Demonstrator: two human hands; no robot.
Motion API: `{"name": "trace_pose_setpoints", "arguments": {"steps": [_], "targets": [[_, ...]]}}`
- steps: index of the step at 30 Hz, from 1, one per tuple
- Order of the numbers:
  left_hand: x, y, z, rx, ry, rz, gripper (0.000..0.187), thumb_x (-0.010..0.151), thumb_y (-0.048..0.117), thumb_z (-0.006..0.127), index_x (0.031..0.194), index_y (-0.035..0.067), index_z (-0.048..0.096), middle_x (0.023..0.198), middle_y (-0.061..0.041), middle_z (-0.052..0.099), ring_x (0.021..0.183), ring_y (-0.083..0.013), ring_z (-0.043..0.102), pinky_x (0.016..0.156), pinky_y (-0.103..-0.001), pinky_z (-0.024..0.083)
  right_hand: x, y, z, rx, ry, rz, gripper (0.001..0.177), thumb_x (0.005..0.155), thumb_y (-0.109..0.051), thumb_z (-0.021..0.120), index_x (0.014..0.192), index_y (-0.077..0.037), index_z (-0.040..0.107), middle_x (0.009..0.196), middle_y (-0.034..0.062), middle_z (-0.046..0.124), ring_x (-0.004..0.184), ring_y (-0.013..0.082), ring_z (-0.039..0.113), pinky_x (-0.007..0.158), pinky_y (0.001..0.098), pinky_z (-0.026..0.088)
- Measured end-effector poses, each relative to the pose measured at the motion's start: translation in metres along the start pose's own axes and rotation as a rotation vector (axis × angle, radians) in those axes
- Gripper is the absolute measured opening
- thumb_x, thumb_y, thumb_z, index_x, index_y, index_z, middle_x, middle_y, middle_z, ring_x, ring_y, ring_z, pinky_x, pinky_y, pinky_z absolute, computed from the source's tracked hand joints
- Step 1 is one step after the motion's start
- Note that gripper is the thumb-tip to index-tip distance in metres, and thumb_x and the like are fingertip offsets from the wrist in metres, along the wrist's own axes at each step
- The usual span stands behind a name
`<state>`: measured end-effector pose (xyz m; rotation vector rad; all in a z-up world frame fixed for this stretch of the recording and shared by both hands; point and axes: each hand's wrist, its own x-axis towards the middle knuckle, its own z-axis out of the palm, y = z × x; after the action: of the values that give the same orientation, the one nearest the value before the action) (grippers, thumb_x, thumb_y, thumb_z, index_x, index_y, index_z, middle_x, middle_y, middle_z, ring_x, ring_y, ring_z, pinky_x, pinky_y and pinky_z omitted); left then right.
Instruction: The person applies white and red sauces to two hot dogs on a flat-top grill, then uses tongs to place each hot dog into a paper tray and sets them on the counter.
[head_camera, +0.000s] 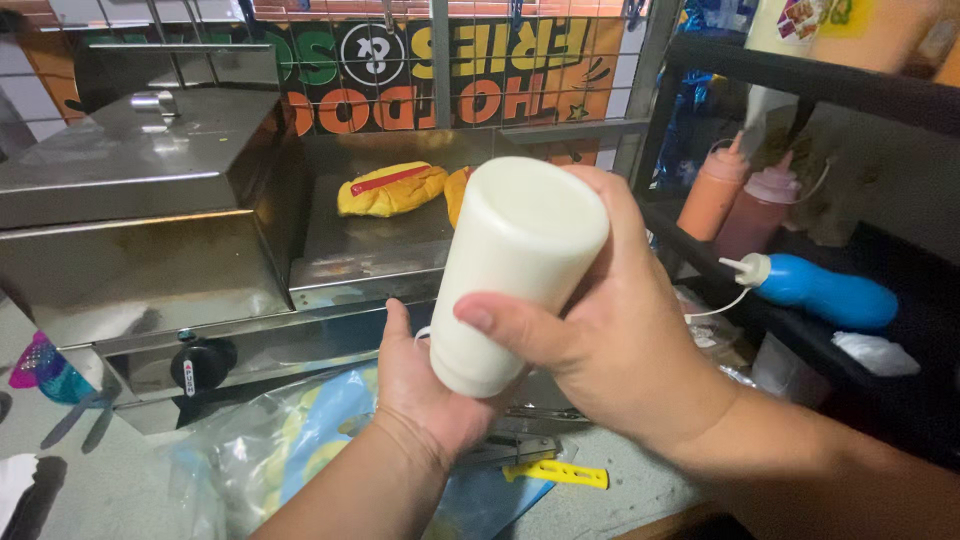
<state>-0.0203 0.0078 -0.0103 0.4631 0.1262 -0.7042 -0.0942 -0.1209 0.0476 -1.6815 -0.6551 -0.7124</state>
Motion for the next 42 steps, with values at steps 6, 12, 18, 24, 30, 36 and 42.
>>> {"name": "trace_pose_setpoints", "arguments": {"steps": [6, 12, 18, 24, 30, 36, 42], "targets": [[0.002, 0.002, 0.005, -0.125, -0.088, -0.021, 0.114, 0.082, 0.09, 0.015, 0.145, 0.003, 0.052, 0.144, -0.022, 0.058, 0.13, -0.0407, 0.055, 0.107, -0.052, 0.043, 0.012, 0.007, -0.008, 0.003, 0.07, 0.148, 0.078, 0.085, -0.026, 0.082, 0.142, -0.001, 0.035, 0.128, 0.012, 0.061, 0.119, 0.0185, 0.064, 0.102, 0.0368, 0.058], [0.011, 0.001, -0.001, -0.158, -0.092, 0.02, 0.11, 0.083, 0.088, 0.013, 0.144, 0.005, 0.052, 0.144, -0.021, 0.059, 0.131, -0.0414, 0.056, 0.107, -0.053, 0.043, 0.025, 0.012, -0.024, -0.041, 0.065, 0.239, 0.078, 0.083, -0.023, 0.083, 0.141, -0.004, 0.034, 0.124, 0.0112, 0.062, 0.116, 0.0201, 0.065, 0.099, 0.0372, 0.058], [0.028, 0.004, -0.006, -0.059, -1.166, 0.028, 0.114, 0.086, 0.092, 0.009, 0.163, 0.011, 0.033, 0.161, -0.013, 0.044, 0.125, -0.0261, 0.046, 0.116, -0.039, 0.031, 0.044, 0.008, -0.044, 0.047, 0.157, 0.318, 0.059, 0.084, -0.021, 0.079, 0.133, -0.001, 0.051, 0.116, 0.014, 0.07, 0.107, 0.0268, 0.074, 0.093, 0.0477, 0.062], [0.018, 0.007, 0.005, -0.12, -0.181, 0.058, 0.102, 0.086, 0.085, 0.009, 0.156, 0.016, 0.038, 0.159, -0.015, 0.045, 0.15, -0.0367, 0.029, 0.121, -0.053, 0.003, 0.061, 0.001, -0.068, 0.065, 0.219, 0.031, 0.056, 0.097, -0.023, 0.077, 0.135, -0.005, 0.04, 0.126, 0.0115, 0.063, 0.12, 0.0237, 0.07, 0.103, 0.0457, 0.058], [0.015, 0.013, 0.006, -0.066, -0.177, 0.07, 0.103, 0.084, 0.084, 0.008, 0.155, 0.017, 0.038, 0.159, -0.011, 0.046, 0.152, -0.0339, 0.028, 0.122, -0.052, 0.006, 0.065, -0.01, -0.081, 0.112, 0.156, -0.098, 0.053, 0.103, -0.028, 0.074, 0.137, -0.004, 0.043, 0.129, 0.0123, 0.061, 0.123, 0.0266, 0.069, 0.102, 0.0523, 0.06], [0.023, 0.021, 0.001, 0.023, -0.229, 0.033, 0.11, 0.088, 0.083, 0.006, 0.157, 0.004, 0.037, 0.161, -0.012, 0.043, 0.154, -0.0309, 0.025, 0.122, -0.05, 0.009, 0.065, -0.013, -0.083, 0.222, 0.279, -0.119, 0.054, 0.1, -0.03, 0.076, 0.134, -0.002, 0.045, 0.126, 0.0113, 0.063, 0.121, 0.0292, 0.071, 0.1, 0.0554, 0.061], [0.012, 0.013, 0.009, 0.143, -0.109, 0.011, 0.107, 0.088, 0.085, 0.019, 0.148, 0.002, 0.051, 0.151, -0.018, 0.054, 0.139, -0.0355, 0.049, 0.117, -0.049, 0.03, 0.016, 0.011, -0.026, -0.174, 0.093, 0.139, 0.067, 0.083, -0.02, 0.083, 0.136, -0.002, 0.046, 0.12, 0.0095, 0.066, 0.111, 0.0195, 0.067, 0.096, 0.0352, 0.058]]}}
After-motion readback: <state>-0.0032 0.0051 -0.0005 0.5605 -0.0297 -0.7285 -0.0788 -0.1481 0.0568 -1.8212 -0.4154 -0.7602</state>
